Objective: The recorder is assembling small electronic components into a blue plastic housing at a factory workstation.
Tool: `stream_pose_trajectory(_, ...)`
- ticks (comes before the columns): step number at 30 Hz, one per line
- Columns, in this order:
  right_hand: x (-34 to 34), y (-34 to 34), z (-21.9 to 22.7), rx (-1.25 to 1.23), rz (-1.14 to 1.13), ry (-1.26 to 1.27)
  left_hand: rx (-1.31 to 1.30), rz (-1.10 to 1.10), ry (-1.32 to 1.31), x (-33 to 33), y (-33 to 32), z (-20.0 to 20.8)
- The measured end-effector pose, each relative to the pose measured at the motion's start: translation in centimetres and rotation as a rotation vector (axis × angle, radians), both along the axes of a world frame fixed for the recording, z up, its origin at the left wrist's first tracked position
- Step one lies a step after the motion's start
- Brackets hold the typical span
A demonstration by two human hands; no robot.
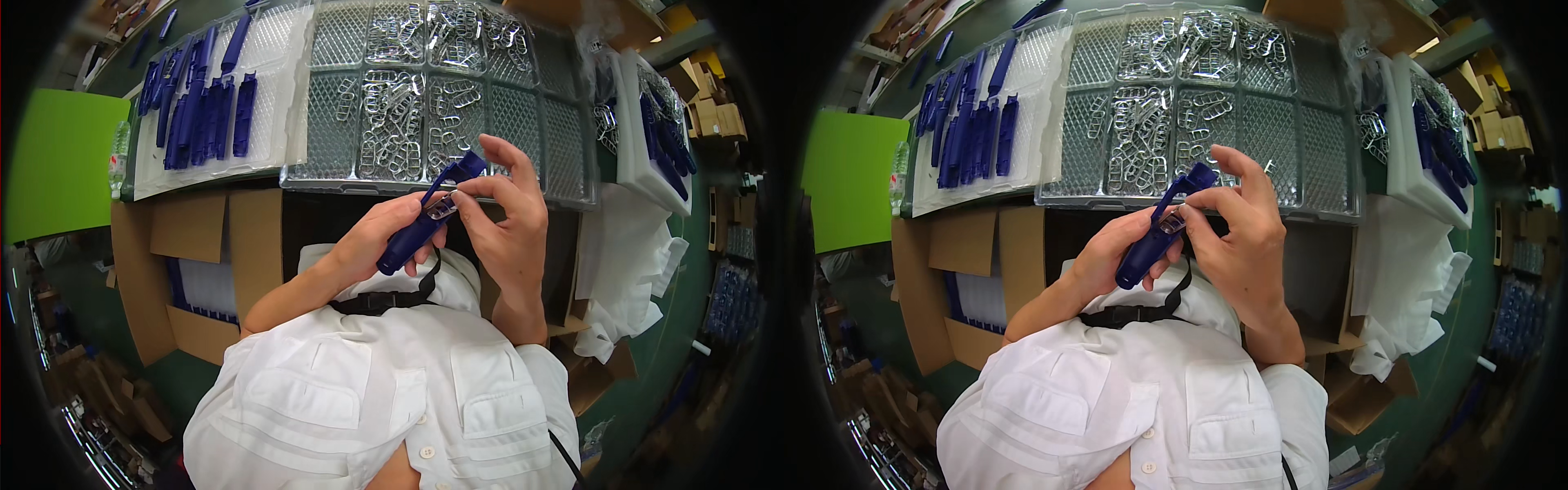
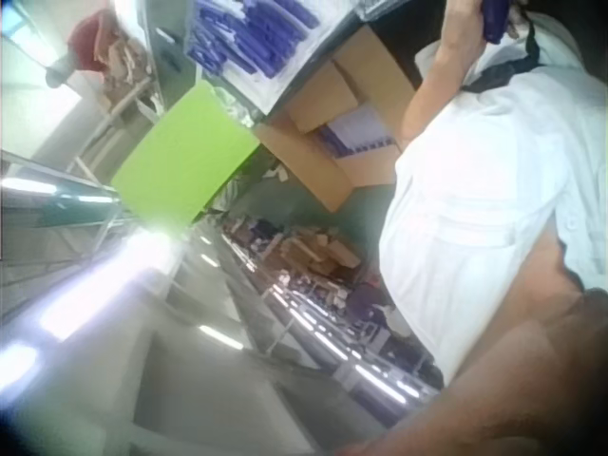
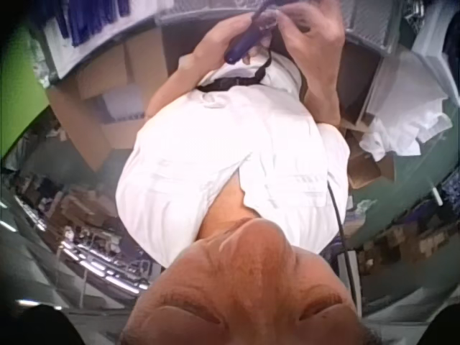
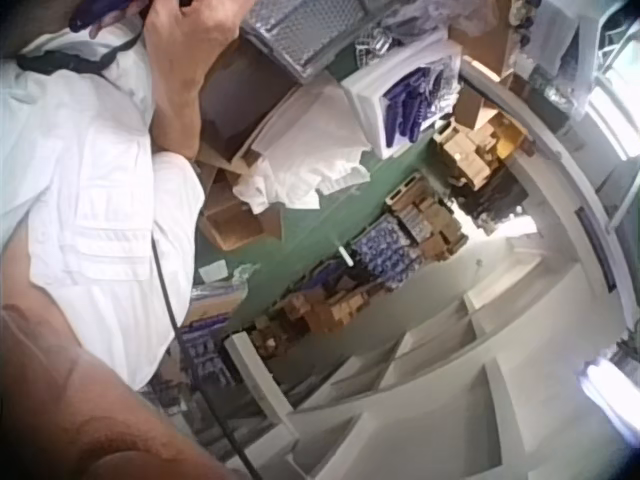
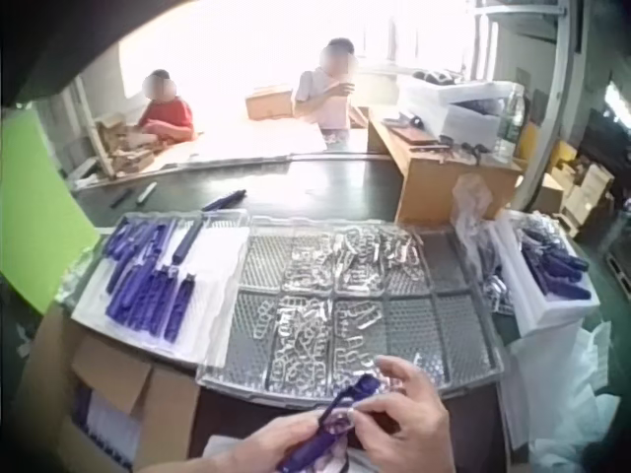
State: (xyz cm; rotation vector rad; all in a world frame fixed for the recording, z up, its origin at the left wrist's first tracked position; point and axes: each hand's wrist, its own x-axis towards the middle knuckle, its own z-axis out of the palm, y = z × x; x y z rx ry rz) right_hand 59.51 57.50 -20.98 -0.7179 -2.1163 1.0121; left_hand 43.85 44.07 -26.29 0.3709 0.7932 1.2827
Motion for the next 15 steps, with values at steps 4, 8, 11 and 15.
stream_pose_trajectory(4,-1.0,1.4,-0.4,-0.012,0.003,-0.039,0.000,-0.033,-0.052,-0.5,1.5,-0.4)
stream_pose_trajectory(8,-1.8,2.2,-0.7,0.060,0.026,-0.106,0.055,-0.020,-0.011,-1.2,2.1,-0.6)
stream_pose_trajectory(11,-2.4,2.0,-1.1,0.077,0.051,-0.143,0.070,-0.042,0.190,-1.5,1.9,-1.1)
stream_pose_trajectory(15,-3.7,0.2,-0.9,0.205,-0.092,-0.107,0.038,0.036,0.323,-1.5,1.6,-0.6)
